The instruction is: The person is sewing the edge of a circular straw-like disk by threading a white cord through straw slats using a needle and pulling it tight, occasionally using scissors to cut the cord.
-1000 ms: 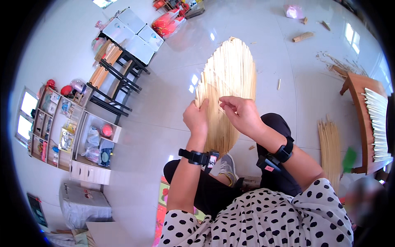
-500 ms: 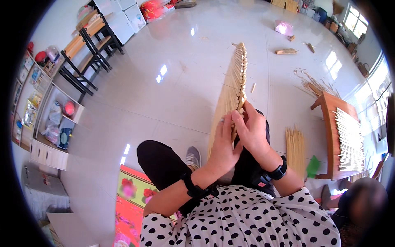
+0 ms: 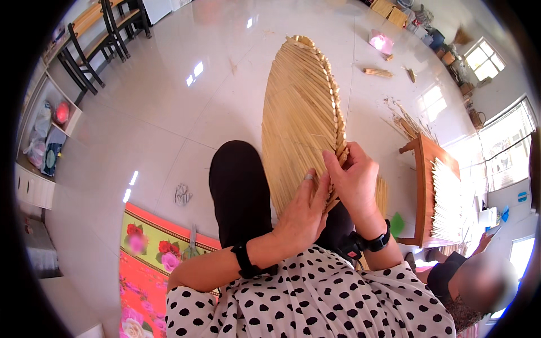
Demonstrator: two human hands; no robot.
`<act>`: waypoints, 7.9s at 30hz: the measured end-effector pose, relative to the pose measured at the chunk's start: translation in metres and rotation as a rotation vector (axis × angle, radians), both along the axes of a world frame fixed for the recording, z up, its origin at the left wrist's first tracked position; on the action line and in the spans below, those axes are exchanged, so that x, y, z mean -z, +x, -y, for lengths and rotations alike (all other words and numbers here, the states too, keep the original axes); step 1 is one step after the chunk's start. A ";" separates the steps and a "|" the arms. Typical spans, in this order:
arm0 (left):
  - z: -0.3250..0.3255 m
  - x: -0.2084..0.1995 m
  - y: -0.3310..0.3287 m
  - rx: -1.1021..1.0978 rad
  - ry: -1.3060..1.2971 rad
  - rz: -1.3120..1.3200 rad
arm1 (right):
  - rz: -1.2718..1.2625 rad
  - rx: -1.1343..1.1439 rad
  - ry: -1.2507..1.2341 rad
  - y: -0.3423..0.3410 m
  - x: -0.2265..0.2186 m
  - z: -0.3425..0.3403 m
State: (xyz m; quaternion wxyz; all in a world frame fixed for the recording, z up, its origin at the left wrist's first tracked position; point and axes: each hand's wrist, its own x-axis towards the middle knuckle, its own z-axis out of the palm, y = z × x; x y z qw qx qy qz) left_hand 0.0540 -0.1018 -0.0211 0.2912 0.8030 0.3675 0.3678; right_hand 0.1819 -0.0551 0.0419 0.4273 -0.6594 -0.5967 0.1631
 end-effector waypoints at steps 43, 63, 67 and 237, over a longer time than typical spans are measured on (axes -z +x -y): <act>-0.017 0.171 -0.292 -0.852 -0.142 -0.245 | 0.173 0.103 0.074 0.013 0.005 -0.011; 0.264 0.429 -0.253 -0.873 -0.610 -0.574 | 0.385 0.103 0.162 0.005 0.007 -0.013; 0.251 0.409 -0.243 -0.985 -0.657 -0.726 | 0.374 0.086 0.139 -0.008 -0.003 -0.010; -0.104 -0.031 -0.015 0.384 -0.634 1.148 | 0.272 0.018 0.059 0.004 -0.001 -0.001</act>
